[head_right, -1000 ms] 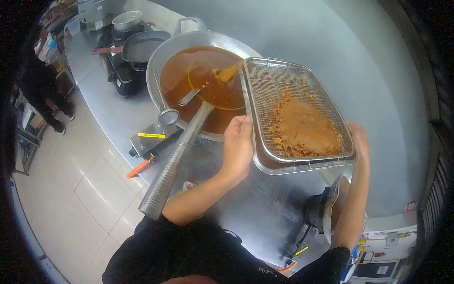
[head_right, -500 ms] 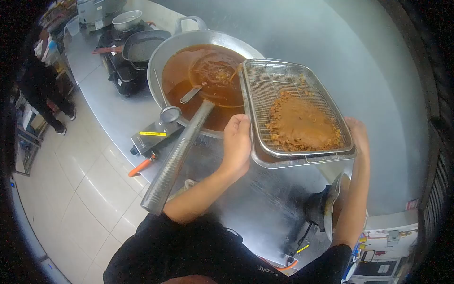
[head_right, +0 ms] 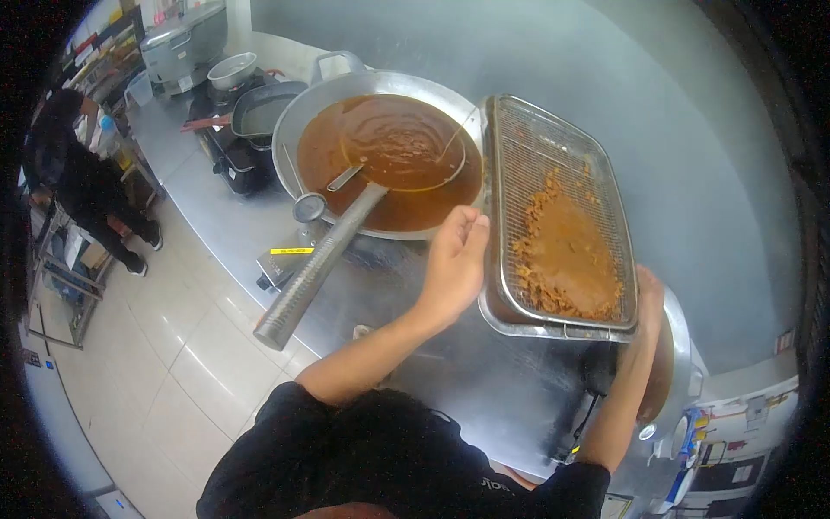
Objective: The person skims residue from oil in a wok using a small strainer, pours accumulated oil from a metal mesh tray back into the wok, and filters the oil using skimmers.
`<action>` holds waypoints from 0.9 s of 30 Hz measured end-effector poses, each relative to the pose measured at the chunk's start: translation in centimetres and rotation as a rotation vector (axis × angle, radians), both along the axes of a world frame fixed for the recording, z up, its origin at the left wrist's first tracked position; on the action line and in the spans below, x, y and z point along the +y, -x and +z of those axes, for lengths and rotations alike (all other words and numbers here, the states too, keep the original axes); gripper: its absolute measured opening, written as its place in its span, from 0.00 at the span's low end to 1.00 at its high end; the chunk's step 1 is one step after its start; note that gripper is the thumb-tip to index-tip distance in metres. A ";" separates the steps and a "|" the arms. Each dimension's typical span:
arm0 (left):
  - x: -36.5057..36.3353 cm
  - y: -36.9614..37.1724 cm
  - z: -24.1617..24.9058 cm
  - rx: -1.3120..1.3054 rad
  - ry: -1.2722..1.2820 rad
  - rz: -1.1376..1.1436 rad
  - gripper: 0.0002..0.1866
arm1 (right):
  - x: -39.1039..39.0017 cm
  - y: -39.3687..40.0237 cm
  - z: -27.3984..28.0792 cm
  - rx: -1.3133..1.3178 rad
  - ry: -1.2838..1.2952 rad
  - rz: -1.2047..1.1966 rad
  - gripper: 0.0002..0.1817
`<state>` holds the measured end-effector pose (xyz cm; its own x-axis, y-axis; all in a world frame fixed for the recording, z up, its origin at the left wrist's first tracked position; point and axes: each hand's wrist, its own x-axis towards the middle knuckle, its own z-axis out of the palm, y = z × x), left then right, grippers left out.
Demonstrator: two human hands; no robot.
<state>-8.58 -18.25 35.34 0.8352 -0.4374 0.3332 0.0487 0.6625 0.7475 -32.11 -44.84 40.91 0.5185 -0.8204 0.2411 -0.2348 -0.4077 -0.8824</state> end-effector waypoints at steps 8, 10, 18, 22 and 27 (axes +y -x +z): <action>-1.0 4.3 -2.9 0.047 -0.234 -0.206 0.11 | 4.6 6.9 -1.5 0.125 0.031 -0.192 0.16; -0.6 5.0 -3.6 0.024 -0.318 -0.203 0.11 | 4.9 9.9 -4.3 0.085 0.007 -0.209 0.16; -0.1 4.8 -14.7 -0.062 -0.533 -0.219 0.11 | 12.0 10.6 -15.3 0.004 -0.103 -0.404 0.18; 0.3 3.3 -22.1 -0.069 -0.658 -0.202 0.15 | 14.0 9.2 -23.1 0.105 0.015 -0.452 0.18; 1.0 2.5 -28.2 -0.102 -0.767 -0.143 0.17 | 15.8 7.6 -30.9 0.199 0.085 -0.530 0.18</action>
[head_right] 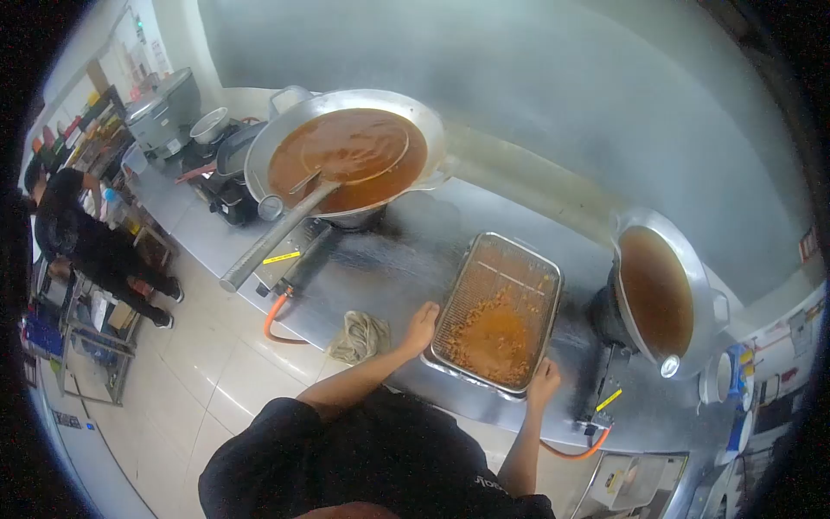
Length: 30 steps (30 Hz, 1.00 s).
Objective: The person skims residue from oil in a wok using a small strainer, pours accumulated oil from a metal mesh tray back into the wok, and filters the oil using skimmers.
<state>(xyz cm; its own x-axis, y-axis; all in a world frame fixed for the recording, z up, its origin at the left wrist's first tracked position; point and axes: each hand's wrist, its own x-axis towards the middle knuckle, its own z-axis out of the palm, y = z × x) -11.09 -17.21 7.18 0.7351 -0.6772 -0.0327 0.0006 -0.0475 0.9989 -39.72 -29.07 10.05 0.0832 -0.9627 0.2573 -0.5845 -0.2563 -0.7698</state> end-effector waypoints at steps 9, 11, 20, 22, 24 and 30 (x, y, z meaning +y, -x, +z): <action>0.8 -0.1 -6.3 -0.026 -0.167 -0.106 0.22 | -2.3 1.6 -5.1 0.405 -0.089 0.061 0.11; 2.3 -0.7 -3.9 -0.110 -0.171 -0.116 0.25 | -3.8 1.2 -2.5 0.415 0.106 0.061 0.09; 16.9 -10.7 20.6 1.015 0.585 -0.362 0.28 | 4.6 -24.3 29.1 -0.008 0.254 0.705 0.11; 18.3 -11.6 25.4 1.144 0.665 -0.365 0.24 | 6.8 -29.0 33.3 0.133 0.333 0.774 0.11; 18.4 -12.0 25.9 1.029 0.573 -0.474 0.22 | 8.2 -31.8 35.8 0.073 0.387 0.797 0.09; 17.9 -11.4 26.0 1.138 0.489 -0.520 0.24 | 9.2 -32.8 36.1 -0.055 0.371 0.780 0.09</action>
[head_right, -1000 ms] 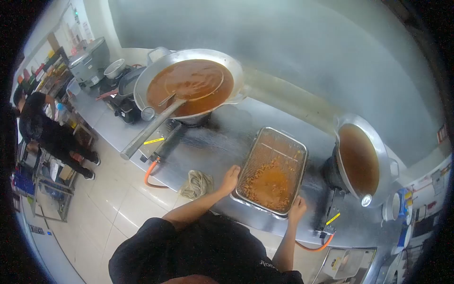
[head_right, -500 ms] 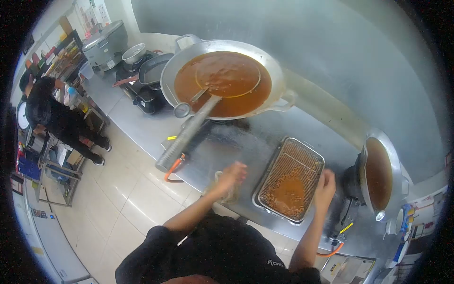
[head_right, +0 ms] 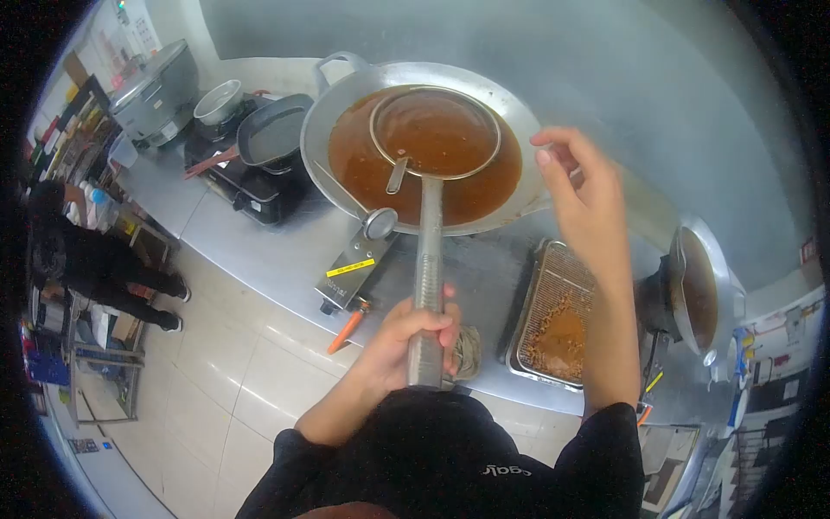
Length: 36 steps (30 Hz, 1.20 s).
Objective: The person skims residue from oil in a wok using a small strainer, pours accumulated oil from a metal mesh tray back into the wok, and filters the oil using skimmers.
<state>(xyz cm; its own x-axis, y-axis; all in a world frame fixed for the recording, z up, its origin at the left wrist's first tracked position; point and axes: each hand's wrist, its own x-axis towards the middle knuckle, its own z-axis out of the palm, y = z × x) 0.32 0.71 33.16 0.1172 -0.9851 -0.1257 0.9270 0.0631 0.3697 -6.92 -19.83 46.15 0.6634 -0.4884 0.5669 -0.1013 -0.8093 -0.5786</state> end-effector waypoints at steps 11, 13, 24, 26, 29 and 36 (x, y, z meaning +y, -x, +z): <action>1.7 2.0 -0.5 -0.052 0.049 -0.060 0.27 | 0.7 5.5 -1.5 -0.018 -0.086 -0.158 0.09; 2.1 2.4 -0.2 -0.048 0.044 -0.059 0.27 | 0.8 6.2 -1.6 0.023 -0.093 -0.193 0.09; 2.0 5.8 -0.4 -0.067 0.080 -0.033 0.24 | -0.5 0.8 -1.2 0.322 -0.084 0.180 0.08; 1.5 6.6 -0.6 -0.109 0.085 -0.011 0.23 | -1.4 -3.0 -2.8 0.426 -0.084 0.221 0.10; 0.8 7.5 -1.2 -0.146 0.112 0.012 0.23 | 0.4 -7.4 -4.3 0.684 0.069 0.158 0.15; -0.3 8.8 -1.8 -0.167 0.101 0.058 0.23 | 1.6 -10.5 -7.1 0.771 0.251 0.110 0.20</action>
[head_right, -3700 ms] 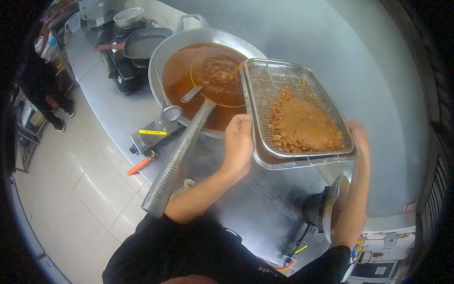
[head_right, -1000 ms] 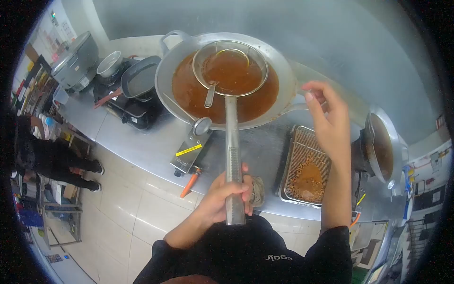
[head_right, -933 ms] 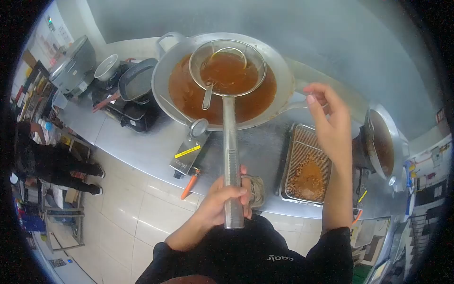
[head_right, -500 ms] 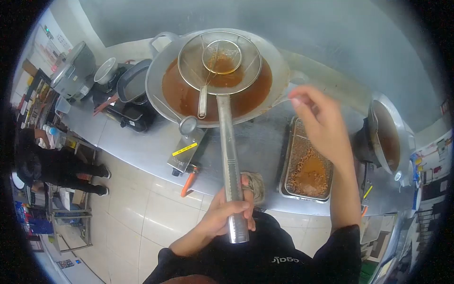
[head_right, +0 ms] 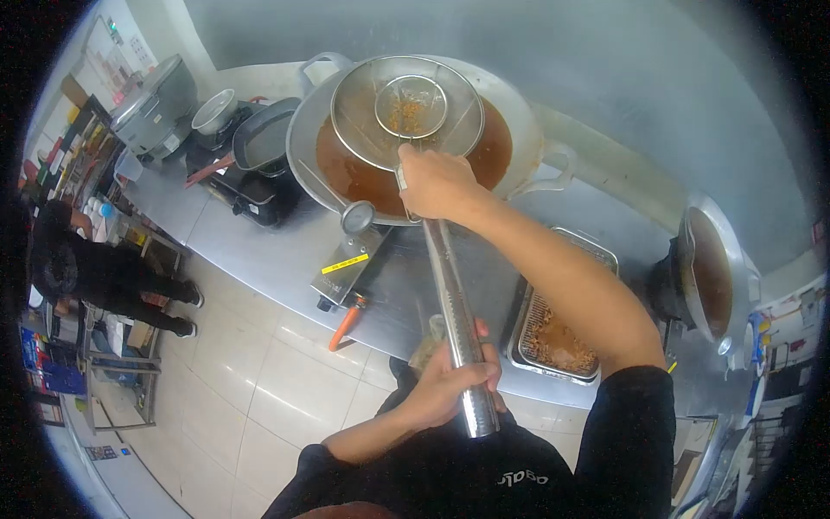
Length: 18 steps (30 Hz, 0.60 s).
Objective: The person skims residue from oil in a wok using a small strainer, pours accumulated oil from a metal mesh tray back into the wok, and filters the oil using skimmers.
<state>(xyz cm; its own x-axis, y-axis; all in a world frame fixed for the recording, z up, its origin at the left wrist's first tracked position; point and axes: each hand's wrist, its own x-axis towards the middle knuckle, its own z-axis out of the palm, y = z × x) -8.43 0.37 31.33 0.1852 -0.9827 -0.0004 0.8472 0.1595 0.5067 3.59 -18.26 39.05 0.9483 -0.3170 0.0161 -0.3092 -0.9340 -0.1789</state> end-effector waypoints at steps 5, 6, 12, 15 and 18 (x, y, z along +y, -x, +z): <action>-0.6 0.6 -0.4 -0.010 -0.003 0.026 0.23 | 0.4 -0.5 -0.7 -0.009 0.052 0.028 0.19; -0.7 0.7 -0.5 -0.003 -0.013 0.029 0.24 | 0.3 -0.8 -0.5 0.020 0.054 0.011 0.18; -0.4 -0.3 -0.5 -0.024 -0.051 0.063 0.24 | -5.8 -1.7 3.3 0.012 -0.428 -0.283 0.27; 0.4 -2.2 -0.6 -0.028 -0.060 0.063 0.24 | -11.5 -1.6 3.0 -0.102 -0.258 -0.163 0.27; 1.6 -4.5 1.2 -0.061 -0.096 0.066 0.25 | -13.5 -0.5 5.2 -0.115 -0.068 -0.129 0.26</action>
